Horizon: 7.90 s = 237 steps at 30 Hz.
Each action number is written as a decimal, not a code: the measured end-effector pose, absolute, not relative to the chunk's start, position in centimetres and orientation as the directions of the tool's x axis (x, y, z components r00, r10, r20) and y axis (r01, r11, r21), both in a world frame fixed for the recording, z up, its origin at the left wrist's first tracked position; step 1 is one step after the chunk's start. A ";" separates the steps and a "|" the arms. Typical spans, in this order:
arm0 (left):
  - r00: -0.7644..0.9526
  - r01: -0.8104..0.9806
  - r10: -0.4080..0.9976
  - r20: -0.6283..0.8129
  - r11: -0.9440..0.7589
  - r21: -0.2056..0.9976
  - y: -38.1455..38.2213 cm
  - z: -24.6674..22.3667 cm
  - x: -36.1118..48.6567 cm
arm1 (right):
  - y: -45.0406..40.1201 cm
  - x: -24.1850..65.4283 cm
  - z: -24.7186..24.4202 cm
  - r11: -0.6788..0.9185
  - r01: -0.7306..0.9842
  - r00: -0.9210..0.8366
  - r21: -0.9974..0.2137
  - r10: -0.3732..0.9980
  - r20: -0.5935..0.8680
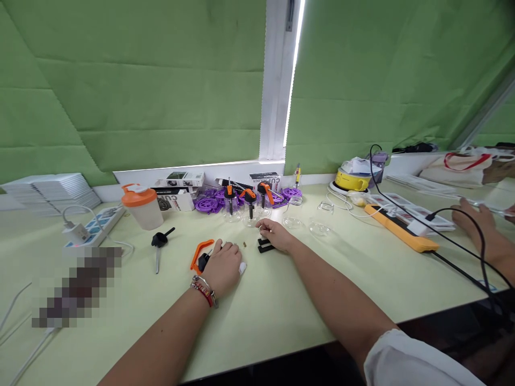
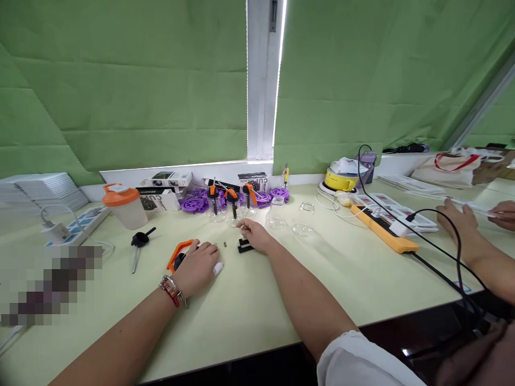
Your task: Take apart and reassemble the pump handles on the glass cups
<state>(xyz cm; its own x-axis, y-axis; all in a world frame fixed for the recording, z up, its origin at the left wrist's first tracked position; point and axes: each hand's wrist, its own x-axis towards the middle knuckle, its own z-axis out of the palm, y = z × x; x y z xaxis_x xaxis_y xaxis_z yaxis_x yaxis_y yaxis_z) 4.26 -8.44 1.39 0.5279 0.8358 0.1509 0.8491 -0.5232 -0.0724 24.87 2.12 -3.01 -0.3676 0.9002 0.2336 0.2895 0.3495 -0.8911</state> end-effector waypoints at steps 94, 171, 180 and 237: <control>-0.011 0.973 0.999 -0.045 0.021 0.229 -8.6 4.1 -0.3 | 0.8 24.5 0.9 0.407 0.666 -0.350 -0.626 0.911 0.220; -0.095 0.937 0.957 0.274 -0.007 0.348 -4.0 0.5 -2.7 | -1.0 17.5 1.2 0.112 0.042 0.051 -0.993 0.992 0.114; -0.573 0.680 0.744 0.344 0.198 0.706 -3.9 1.8 -8.4 | -4.1 11.1 2.2 0.533 0.444 -0.314 -0.720 0.845 0.432; 0.284 -0.329 0.934 0.218 -0.119 0.937 -10.5 5.2 1.1 | -3.3 20.4 4.8 -0.039 -0.095 -0.162 -0.995 0.987 -0.023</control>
